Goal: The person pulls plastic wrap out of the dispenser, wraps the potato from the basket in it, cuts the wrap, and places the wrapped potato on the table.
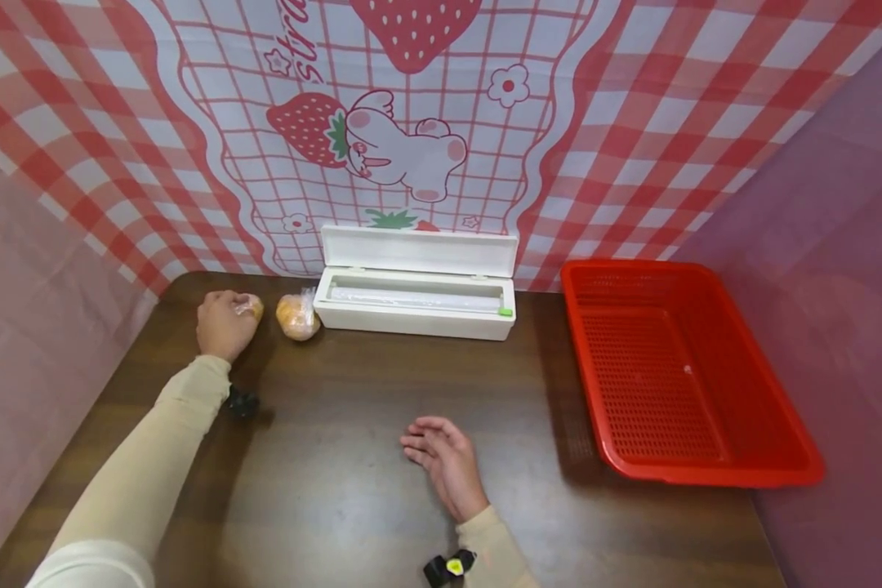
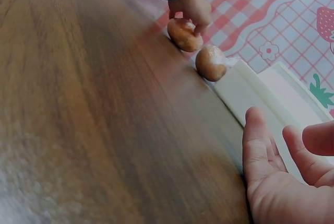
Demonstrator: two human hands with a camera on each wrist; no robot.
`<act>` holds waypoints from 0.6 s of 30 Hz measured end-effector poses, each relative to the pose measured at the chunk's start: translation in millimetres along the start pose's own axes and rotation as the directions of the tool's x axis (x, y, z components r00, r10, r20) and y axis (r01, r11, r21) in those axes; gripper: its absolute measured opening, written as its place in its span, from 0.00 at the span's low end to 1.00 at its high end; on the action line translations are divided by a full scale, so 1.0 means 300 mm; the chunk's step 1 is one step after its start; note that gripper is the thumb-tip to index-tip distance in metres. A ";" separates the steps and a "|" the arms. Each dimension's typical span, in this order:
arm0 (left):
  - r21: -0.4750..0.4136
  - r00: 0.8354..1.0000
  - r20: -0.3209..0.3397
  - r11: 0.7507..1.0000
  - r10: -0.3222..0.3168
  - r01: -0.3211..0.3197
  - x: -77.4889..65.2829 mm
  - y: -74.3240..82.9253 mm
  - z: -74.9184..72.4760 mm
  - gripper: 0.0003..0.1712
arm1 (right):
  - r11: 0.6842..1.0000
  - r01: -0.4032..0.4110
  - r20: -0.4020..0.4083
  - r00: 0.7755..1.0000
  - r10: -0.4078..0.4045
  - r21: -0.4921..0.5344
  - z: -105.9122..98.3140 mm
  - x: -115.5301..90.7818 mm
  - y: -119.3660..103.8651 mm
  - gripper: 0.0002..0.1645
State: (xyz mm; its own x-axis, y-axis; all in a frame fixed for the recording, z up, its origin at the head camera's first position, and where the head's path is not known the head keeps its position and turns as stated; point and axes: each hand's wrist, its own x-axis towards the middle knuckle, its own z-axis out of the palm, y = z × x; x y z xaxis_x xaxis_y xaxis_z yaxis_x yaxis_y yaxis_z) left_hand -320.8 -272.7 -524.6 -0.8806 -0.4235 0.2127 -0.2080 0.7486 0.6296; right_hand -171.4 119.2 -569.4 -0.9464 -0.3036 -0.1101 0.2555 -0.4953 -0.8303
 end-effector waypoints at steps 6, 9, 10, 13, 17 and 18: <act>0.018 0.999 0.041 0.999 0.035 -0.036 0.000 0.006 0.034 0.23 | 0.999 0.034 0.031 0.999 -0.034 -0.012 -0.024 0.008 0.004 0.16; 0.046 0.995 0.062 0.996 0.073 -0.075 0.003 0.003 0.045 0.26 | 0.998 0.011 0.031 0.999 -0.009 -0.056 -0.029 0.023 0.005 0.17; 0.057 0.994 0.065 0.995 0.083 -0.087 0.004 0.001 0.047 0.27 | 0.997 -0.008 0.027 1.000 0.010 -0.079 -0.030 0.031 0.004 0.19; 0.095 0.992 0.077 0.990 0.096 -0.103 -0.002 -0.021 0.039 0.29 | 0.981 -0.074 0.021 0.997 0.079 -0.178 -0.027 0.056 0.005 0.21; 0.131 0.989 0.100 0.984 0.110 -0.123 -0.015 -0.028 0.024 0.30 | 0.918 -0.093 -0.014 0.995 0.095 -0.385 -0.043 0.102 -0.015 0.18; 0.146 0.987 0.111 0.980 0.119 -0.135 -0.019 -0.023 0.024 0.31 | 0.886 -0.074 -0.025 0.997 0.071 -0.458 -0.050 0.113 -0.026 0.17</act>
State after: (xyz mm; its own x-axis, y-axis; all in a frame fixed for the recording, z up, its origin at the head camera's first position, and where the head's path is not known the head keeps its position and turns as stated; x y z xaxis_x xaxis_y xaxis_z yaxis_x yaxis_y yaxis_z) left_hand -317.4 -271.7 -535.4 -0.9409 -0.2719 0.2017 -0.1472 0.8651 0.4795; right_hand -208.5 125.0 -574.7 -0.9305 -0.3177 -0.1821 0.2063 -0.0440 -0.9775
